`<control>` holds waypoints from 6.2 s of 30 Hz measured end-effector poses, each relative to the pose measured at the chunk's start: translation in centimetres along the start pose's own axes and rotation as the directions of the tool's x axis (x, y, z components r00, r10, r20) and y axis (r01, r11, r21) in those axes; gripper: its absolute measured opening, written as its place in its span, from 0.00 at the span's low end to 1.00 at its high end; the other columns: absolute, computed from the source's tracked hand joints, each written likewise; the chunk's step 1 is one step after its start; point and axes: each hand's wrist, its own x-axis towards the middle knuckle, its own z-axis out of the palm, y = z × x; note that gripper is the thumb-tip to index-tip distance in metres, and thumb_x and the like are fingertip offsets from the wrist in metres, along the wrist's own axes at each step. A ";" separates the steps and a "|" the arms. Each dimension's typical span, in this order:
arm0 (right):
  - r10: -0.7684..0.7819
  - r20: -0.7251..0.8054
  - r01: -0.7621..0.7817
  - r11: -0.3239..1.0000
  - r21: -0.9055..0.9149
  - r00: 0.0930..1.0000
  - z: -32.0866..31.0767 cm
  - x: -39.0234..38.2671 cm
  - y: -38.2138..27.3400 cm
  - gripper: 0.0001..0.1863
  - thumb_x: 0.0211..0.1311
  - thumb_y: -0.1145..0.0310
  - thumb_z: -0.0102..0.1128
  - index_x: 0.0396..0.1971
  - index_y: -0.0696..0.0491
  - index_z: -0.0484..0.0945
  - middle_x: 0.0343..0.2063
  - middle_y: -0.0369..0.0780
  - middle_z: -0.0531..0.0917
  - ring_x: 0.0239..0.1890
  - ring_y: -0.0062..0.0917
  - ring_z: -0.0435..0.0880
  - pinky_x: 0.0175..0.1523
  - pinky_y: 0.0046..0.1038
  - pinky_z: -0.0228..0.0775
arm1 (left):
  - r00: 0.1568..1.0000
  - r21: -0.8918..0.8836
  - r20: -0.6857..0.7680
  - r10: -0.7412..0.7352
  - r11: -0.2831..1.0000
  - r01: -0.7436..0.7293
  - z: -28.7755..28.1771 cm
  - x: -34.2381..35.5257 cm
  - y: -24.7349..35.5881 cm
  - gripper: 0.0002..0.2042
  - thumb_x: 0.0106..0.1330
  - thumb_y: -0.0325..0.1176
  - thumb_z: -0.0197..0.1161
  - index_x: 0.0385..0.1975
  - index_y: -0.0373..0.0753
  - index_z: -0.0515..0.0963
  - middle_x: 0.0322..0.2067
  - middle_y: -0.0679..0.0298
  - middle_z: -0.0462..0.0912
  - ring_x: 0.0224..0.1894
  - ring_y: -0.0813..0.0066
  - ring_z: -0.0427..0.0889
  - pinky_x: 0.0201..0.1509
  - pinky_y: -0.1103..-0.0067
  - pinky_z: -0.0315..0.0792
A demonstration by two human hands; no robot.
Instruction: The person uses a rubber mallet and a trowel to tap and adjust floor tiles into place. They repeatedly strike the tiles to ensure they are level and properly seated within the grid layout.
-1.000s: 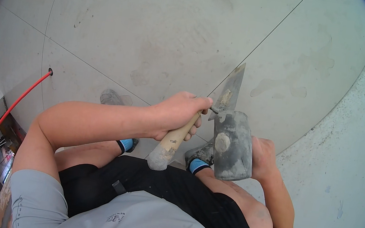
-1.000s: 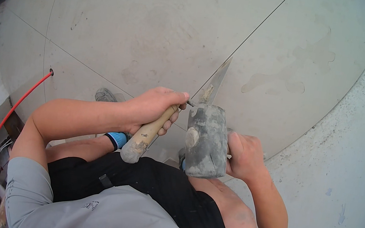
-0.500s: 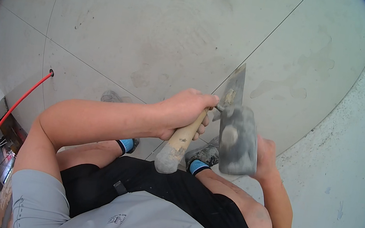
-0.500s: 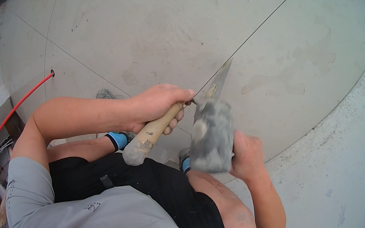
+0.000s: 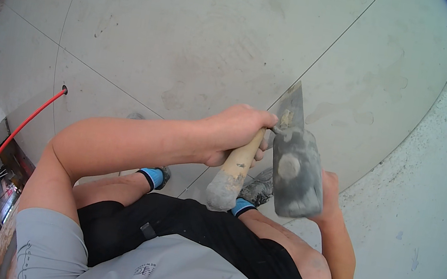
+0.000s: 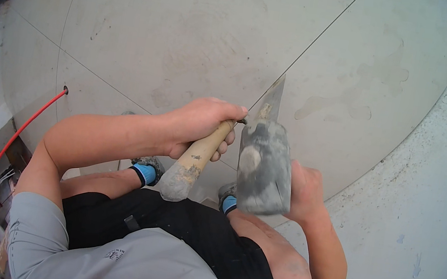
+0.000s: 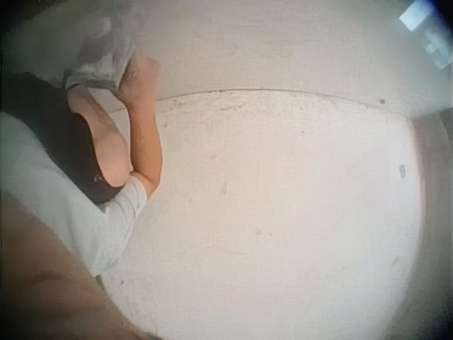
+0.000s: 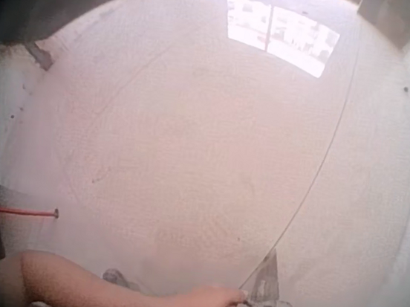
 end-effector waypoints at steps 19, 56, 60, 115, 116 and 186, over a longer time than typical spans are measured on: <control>0.257 -0.363 -0.219 0.965 0.144 0.896 -1.5 -3.0 1.5 0.19 0.60 0.77 0.59 0.52 0.58 0.73 0.41 0.37 0.82 0.42 0.28 0.80 0.51 0.27 0.71 | 0.990 -0.109 0.130 0.058 0.993 -0.044 3.1 -0.3 1.6 0.14 0.70 0.43 0.54 0.43 0.37 0.70 0.25 0.62 0.76 0.25 0.74 0.76 0.27 0.75 0.74; 0.050 0.706 0.573 0.545 -0.612 0.707 14.1 36.0 -33.1 0.14 0.51 0.68 0.65 0.31 0.53 0.68 0.22 0.44 0.80 0.24 0.44 0.81 0.28 0.40 0.70 | 0.006 0.512 -0.718 0.696 0.534 -0.673 -40.8 -12.9 -32.5 0.05 0.54 0.23 0.62 0.30 0.36 0.80 0.21 0.60 0.75 0.19 0.68 0.73 0.24 0.75 0.67; 0.114 0.813 0.702 0.447 -0.555 0.571 19.3 37.7 -33.1 0.15 0.57 0.62 0.65 0.35 0.54 0.70 0.23 0.43 0.81 0.25 0.42 0.83 0.31 0.41 0.74 | -0.060 0.540 -0.710 0.702 0.487 -0.687 -41.2 -13.5 -32.5 0.07 0.50 0.22 0.62 0.30 0.37 0.80 0.19 0.59 0.73 0.19 0.63 0.73 0.24 0.72 0.67; -0.339 0.796 0.847 0.003 -0.532 0.501 38.9 69.7 -48.4 0.09 0.65 0.68 0.55 0.42 0.55 0.72 0.30 0.52 0.82 0.34 0.54 0.80 0.36 0.52 0.67 | -0.245 0.376 -0.906 0.345 0.391 -0.840 -34.3 -9.3 -30.1 0.08 0.46 0.27 0.63 0.28 0.43 0.80 0.25 0.62 0.78 0.29 0.60 0.79 0.32 0.69 0.74; -0.358 0.812 0.869 0.000 -0.494 0.461 38.5 69.5 -48.4 0.10 0.64 0.68 0.56 0.42 0.55 0.72 0.31 0.53 0.82 0.34 0.54 0.80 0.37 0.51 0.68 | -0.248 0.369 -0.913 0.324 0.396 -0.841 -34.0 -8.9 -29.4 0.07 0.46 0.27 0.63 0.27 0.43 0.80 0.25 0.62 0.78 0.29 0.59 0.79 0.31 0.68 0.74; 0.200 0.797 0.722 0.341 -0.602 0.570 40.2 60.1 -50.1 0.18 0.63 0.67 0.60 0.50 0.60 0.73 0.23 0.41 0.79 0.20 0.28 0.80 0.26 0.32 0.70 | -0.182 0.173 -0.983 0.014 0.390 -0.904 -33.0 -5.7 -35.0 0.07 0.43 0.20 0.61 0.22 0.40 0.78 0.18 0.61 0.74 0.20 0.62 0.75 0.24 0.72 0.68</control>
